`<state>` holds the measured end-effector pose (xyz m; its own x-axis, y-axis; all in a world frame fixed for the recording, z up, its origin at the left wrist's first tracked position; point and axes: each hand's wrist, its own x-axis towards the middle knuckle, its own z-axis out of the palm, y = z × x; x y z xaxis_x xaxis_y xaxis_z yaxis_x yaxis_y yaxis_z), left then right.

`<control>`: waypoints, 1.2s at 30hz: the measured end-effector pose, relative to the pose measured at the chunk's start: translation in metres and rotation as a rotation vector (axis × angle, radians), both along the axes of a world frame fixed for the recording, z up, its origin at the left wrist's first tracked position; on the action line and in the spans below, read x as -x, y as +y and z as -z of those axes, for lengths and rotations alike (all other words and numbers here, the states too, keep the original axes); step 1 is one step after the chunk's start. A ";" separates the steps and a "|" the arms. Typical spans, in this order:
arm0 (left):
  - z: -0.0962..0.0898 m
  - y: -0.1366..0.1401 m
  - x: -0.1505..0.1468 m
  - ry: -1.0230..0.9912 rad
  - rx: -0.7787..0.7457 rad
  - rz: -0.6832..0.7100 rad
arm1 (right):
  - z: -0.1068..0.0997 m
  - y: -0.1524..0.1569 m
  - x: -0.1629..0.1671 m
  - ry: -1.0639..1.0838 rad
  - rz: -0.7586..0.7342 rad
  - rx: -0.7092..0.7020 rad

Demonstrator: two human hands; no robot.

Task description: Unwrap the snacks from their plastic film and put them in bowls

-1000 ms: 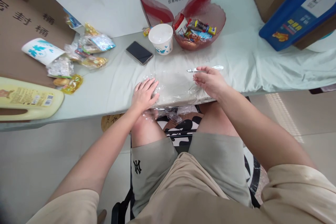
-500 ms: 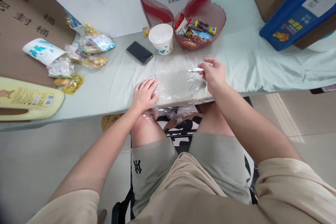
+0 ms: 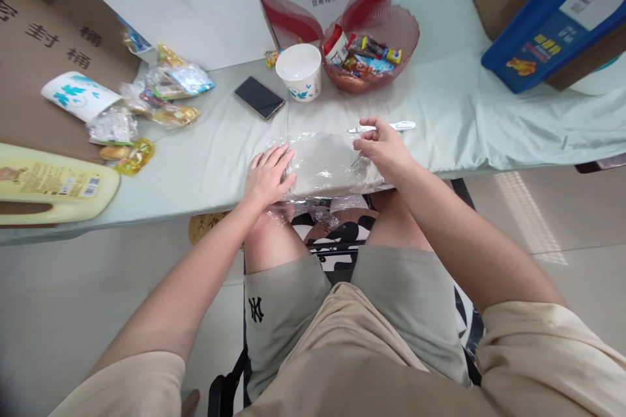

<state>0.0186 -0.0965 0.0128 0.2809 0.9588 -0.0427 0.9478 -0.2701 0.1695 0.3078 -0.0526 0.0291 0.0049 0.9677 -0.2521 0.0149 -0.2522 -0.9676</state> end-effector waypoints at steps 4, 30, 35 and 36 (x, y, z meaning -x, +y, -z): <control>-0.001 0.000 0.000 0.006 -0.002 -0.004 | 0.004 0.003 -0.005 0.142 0.084 0.025; -0.016 0.034 0.056 -0.658 -0.172 -0.617 | 0.036 -0.039 0.039 -1.274 -0.627 -0.680; -0.039 0.060 0.046 -0.869 0.338 -0.648 | 0.034 -0.040 0.040 -1.274 -0.630 -0.671; -0.042 0.064 0.041 -0.915 0.388 -0.662 | 0.033 -0.040 0.041 -1.273 -0.630 -0.668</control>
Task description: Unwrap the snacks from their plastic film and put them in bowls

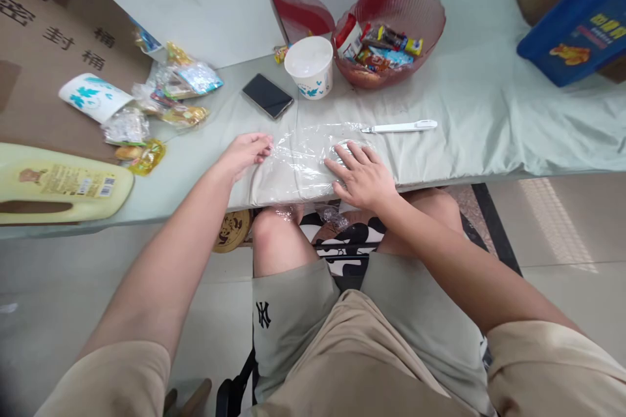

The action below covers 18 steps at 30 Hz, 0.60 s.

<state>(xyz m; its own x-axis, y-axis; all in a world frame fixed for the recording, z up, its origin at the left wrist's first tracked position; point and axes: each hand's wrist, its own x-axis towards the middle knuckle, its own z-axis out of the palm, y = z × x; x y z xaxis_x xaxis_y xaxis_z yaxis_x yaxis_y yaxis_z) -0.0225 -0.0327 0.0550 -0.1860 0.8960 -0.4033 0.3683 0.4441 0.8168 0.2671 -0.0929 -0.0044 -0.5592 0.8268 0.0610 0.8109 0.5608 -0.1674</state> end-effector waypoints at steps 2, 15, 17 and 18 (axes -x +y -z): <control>-0.005 0.007 -0.007 -0.104 0.049 -0.028 | 0.000 0.000 0.000 -0.001 0.002 0.002; -0.034 0.026 0.028 0.053 0.121 0.123 | 0.000 0.000 0.000 0.012 -0.004 -0.004; -0.036 0.028 0.031 0.026 0.125 0.122 | 0.000 0.000 0.000 0.021 -0.009 -0.002; -0.036 0.027 0.032 -0.012 0.091 0.091 | 0.000 0.000 0.000 0.024 -0.007 -0.001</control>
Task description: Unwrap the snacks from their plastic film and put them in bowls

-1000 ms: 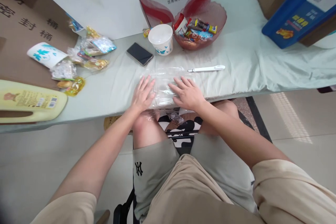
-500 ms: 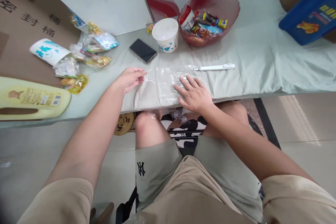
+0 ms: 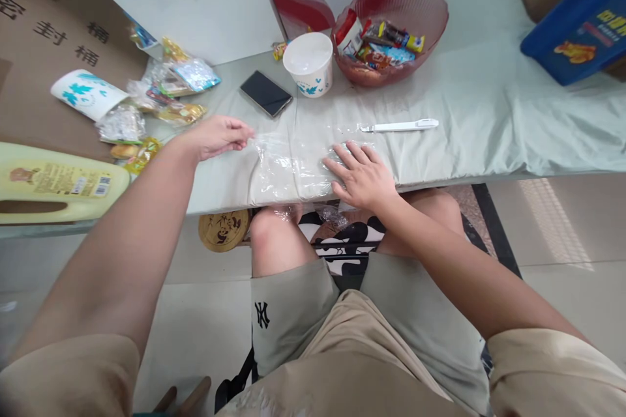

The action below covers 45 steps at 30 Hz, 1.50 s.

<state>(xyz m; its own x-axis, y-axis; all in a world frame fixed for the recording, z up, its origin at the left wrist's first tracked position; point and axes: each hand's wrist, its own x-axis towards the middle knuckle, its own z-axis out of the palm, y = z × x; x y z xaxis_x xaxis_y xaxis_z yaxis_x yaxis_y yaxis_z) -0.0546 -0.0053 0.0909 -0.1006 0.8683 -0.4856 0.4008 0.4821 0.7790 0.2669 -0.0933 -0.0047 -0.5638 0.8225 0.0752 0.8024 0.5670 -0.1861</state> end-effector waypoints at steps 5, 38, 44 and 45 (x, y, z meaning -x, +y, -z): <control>0.012 -0.010 -0.003 -0.046 0.114 -0.070 | -0.002 -0.001 0.000 0.000 0.009 0.013; 0.037 -0.193 -0.038 0.606 -0.219 0.082 | 0.011 0.002 -0.001 0.045 -0.001 -0.088; 0.055 -0.195 -0.062 0.519 -0.031 0.192 | 0.016 0.002 -0.002 0.056 0.005 -0.121; 0.058 -0.189 -0.066 0.512 -0.026 0.160 | 0.016 0.002 -0.002 0.060 0.003 -0.121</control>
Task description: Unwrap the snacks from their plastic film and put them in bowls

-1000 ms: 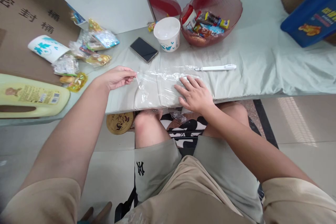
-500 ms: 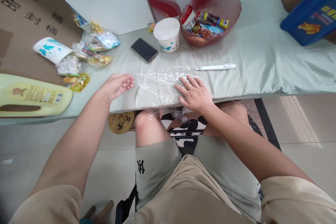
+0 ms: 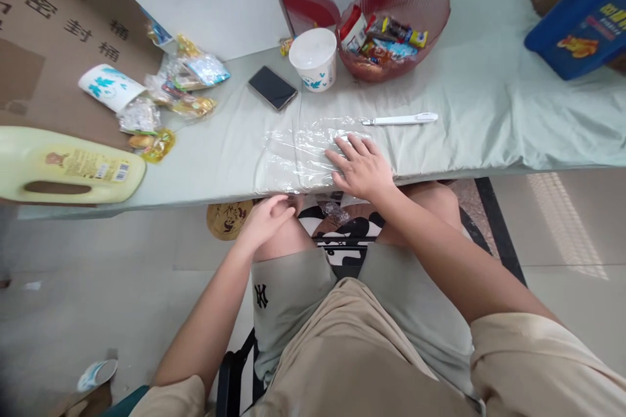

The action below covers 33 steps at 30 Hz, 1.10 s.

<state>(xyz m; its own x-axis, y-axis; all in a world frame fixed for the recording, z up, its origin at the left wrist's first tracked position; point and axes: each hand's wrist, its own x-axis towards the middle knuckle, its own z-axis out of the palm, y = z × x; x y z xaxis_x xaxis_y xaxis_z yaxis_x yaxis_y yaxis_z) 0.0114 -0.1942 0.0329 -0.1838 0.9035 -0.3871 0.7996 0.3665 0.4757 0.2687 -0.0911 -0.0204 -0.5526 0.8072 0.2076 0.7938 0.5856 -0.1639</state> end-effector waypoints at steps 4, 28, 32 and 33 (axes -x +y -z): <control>0.013 0.013 -0.014 -0.237 -0.036 -0.177 | -0.001 0.000 0.001 0.033 -0.004 0.014; 0.000 -0.017 -0.006 -0.908 -0.052 -0.460 | -0.010 0.008 -0.001 0.095 -0.019 0.177; -0.004 -0.016 -0.008 -1.005 -0.118 -0.577 | -0.020 0.015 -0.019 0.451 0.004 0.114; -0.004 -0.013 -0.010 -1.014 -0.154 -0.600 | -0.024 0.015 -0.027 0.554 0.052 0.051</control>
<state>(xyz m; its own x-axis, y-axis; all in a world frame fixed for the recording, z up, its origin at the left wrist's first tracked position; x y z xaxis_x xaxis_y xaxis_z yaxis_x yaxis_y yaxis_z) 0.0212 -0.2076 0.0371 -0.2658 0.8273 -0.4950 -0.2468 0.4379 0.8645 0.2952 -0.0761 0.0037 -0.3310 0.8470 0.4159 0.6085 0.5285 -0.5920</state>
